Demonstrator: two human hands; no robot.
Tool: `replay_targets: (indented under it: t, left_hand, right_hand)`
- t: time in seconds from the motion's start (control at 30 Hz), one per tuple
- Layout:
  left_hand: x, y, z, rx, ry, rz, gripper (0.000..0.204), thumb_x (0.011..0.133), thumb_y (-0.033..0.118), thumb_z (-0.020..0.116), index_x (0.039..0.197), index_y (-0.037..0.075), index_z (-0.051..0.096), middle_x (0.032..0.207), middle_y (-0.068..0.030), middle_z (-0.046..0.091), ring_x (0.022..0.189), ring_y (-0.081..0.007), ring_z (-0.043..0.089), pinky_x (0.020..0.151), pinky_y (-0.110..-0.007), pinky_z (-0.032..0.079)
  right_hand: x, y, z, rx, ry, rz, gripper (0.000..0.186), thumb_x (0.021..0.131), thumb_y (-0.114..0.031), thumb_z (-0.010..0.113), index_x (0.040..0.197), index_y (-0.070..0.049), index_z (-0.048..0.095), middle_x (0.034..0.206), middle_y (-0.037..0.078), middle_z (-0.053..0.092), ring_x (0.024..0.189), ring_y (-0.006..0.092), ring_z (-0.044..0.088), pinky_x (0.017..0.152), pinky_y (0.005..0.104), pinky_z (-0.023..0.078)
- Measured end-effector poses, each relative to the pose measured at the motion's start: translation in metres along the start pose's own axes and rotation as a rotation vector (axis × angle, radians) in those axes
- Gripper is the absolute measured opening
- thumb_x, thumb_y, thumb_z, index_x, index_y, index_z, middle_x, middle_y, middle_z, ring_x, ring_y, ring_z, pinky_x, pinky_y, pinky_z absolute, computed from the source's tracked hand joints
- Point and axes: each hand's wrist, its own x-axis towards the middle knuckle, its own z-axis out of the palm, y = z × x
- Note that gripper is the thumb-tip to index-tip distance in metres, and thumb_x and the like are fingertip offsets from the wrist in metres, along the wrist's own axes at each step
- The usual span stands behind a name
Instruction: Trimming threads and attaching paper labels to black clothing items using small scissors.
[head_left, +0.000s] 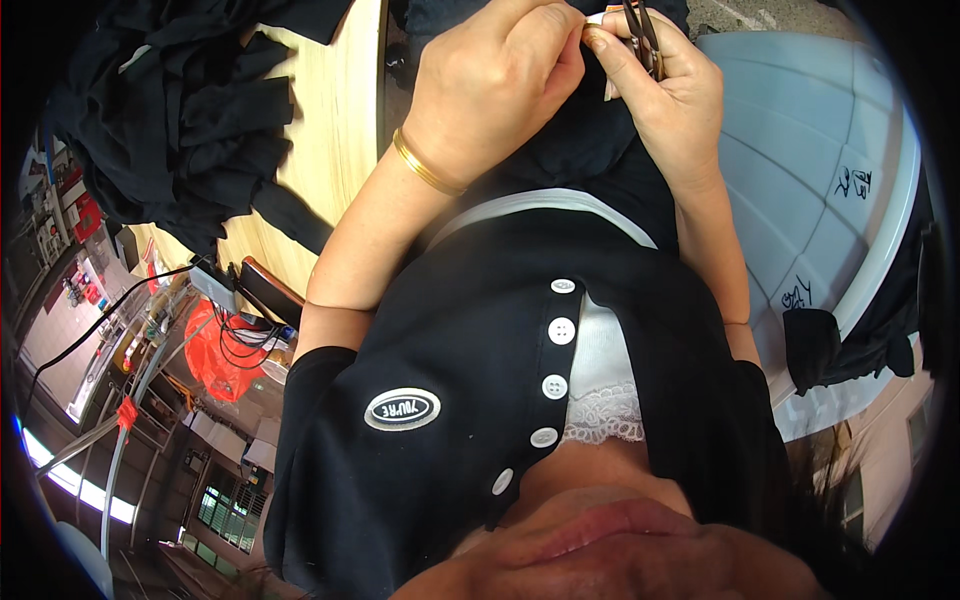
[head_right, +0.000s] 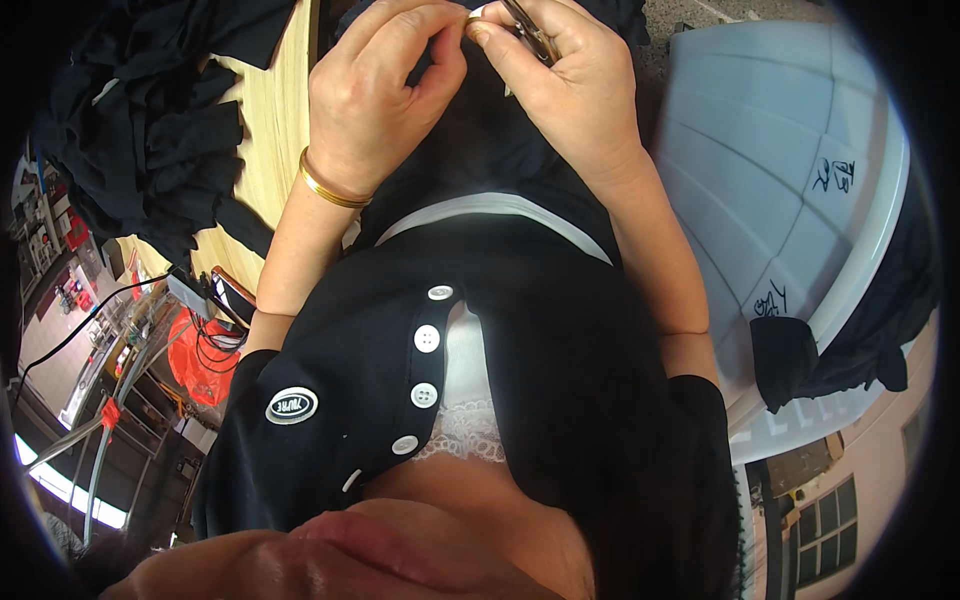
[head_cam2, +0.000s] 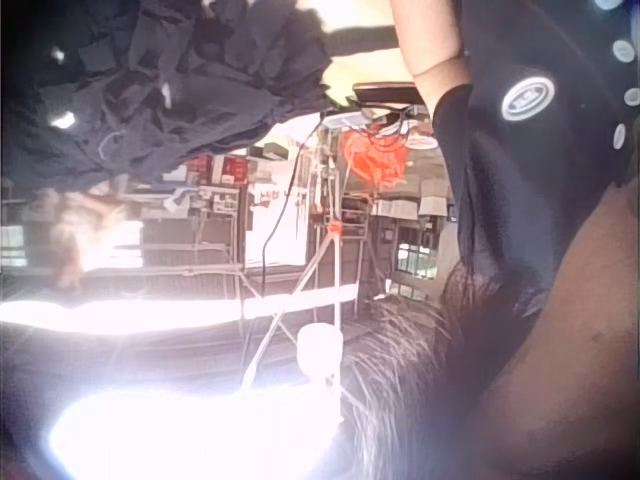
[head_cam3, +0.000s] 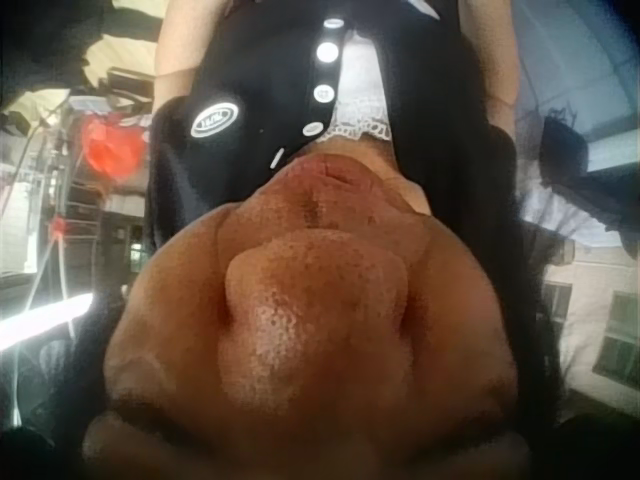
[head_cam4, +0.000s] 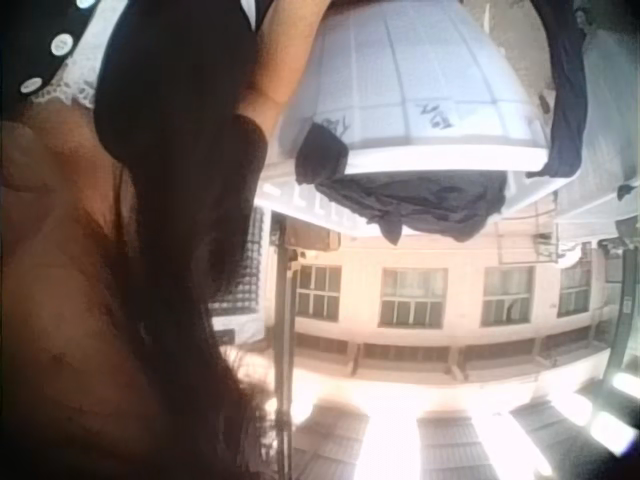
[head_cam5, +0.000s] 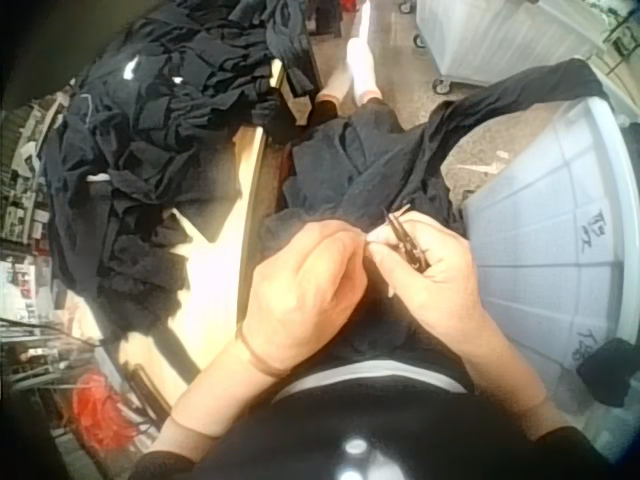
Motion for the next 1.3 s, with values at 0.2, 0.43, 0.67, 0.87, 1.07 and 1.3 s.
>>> replay_targets:
  t: [0.2, 0.43, 0.67, 0.87, 1.07, 1.3]
  left_hand:
    - [0.014, 0.020, -0.012, 0.069, -0.129, -0.131, 0.018, 0.074, -0.007, 0.068, 0.089, 0.001, 0.062, 0.084, -0.0116, 0.063, 0.073, -0.0282, 0.065, 0.065, -0.033, 0.054]
    - [0.006, 0.010, -0.011, -0.160, -0.036, -0.178, 0.015, 0.081, -0.006, 0.067, 0.094, 0.000, 0.064, 0.088, -0.0149, 0.065, 0.079, -0.0317, 0.066, 0.071, -0.035, 0.054]
    - [0.016, 0.021, -0.025, -0.150, -0.353, -0.571, 0.012, 0.084, -0.004, 0.067, 0.096, -0.002, 0.065, 0.091, -0.0169, 0.067, 0.081, -0.0328, 0.067, 0.071, -0.036, 0.055]
    - [0.018, 0.015, -0.017, -0.149, -0.079, -0.142, 0.014, 0.082, -0.005, 0.068, 0.095, -0.002, 0.065, 0.091, -0.0156, 0.067, 0.079, -0.0311, 0.068, 0.069, -0.034, 0.056]
    - [0.019, 0.011, -0.014, -0.006, -0.067, -0.011, 0.017, 0.077, -0.006, 0.067, 0.093, -0.001, 0.065, 0.088, -0.0134, 0.065, 0.076, -0.0291, 0.067, 0.066, -0.033, 0.056]
    - [0.022, 0.025, -0.029, 0.065, -0.357, -0.281, 0.017, 0.077, -0.006, 0.067, 0.093, -0.001, 0.064, 0.088, -0.0125, 0.064, 0.073, -0.0278, 0.065, 0.064, -0.033, 0.055]
  right_hand:
    - [0.001, 0.002, 0.000, 0.047, -0.012, 0.035, 0.002, 0.092, 0.000, 0.064, 0.092, -0.002, 0.065, 0.073, -0.003, 0.057, 0.059, 0.0019, 0.051, 0.054, 0.0178, 0.039]
    - [0.001, 0.000, -0.001, 0.146, -0.025, 0.143, 0.004, 0.094, -0.004, 0.064, 0.095, -0.001, 0.066, 0.073, -0.004, 0.060, 0.059, 0.0015, 0.051, 0.055, 0.0169, 0.040]
    - [0.015, 0.016, 0.013, 0.612, -0.069, -0.532, 0.005, 0.095, -0.005, 0.063, 0.095, -0.001, 0.066, 0.072, -0.004, 0.060, 0.059, 0.0015, 0.052, 0.055, 0.0169, 0.041]
    - [-0.003, 0.027, -0.003, 0.141, -0.007, 0.101, 0.014, 0.094, -0.008, 0.066, 0.105, 0.000, 0.071, 0.066, -0.002, 0.059, 0.056, 0.0014, 0.049, 0.050, 0.0169, 0.033]
    - [-0.003, 0.023, 0.001, 0.146, 0.012, 0.168, 0.015, 0.095, -0.012, 0.065, 0.104, -0.001, 0.071, 0.062, -0.002, 0.058, 0.054, 0.0005, 0.047, 0.047, 0.0166, 0.027]
    - [-0.004, 0.020, 0.000, 0.273, 0.011, 0.255, 0.017, 0.094, -0.011, 0.066, 0.106, -0.001, 0.071, 0.064, 0.000, 0.060, 0.052, 0.0017, 0.046, 0.046, 0.0169, 0.026]
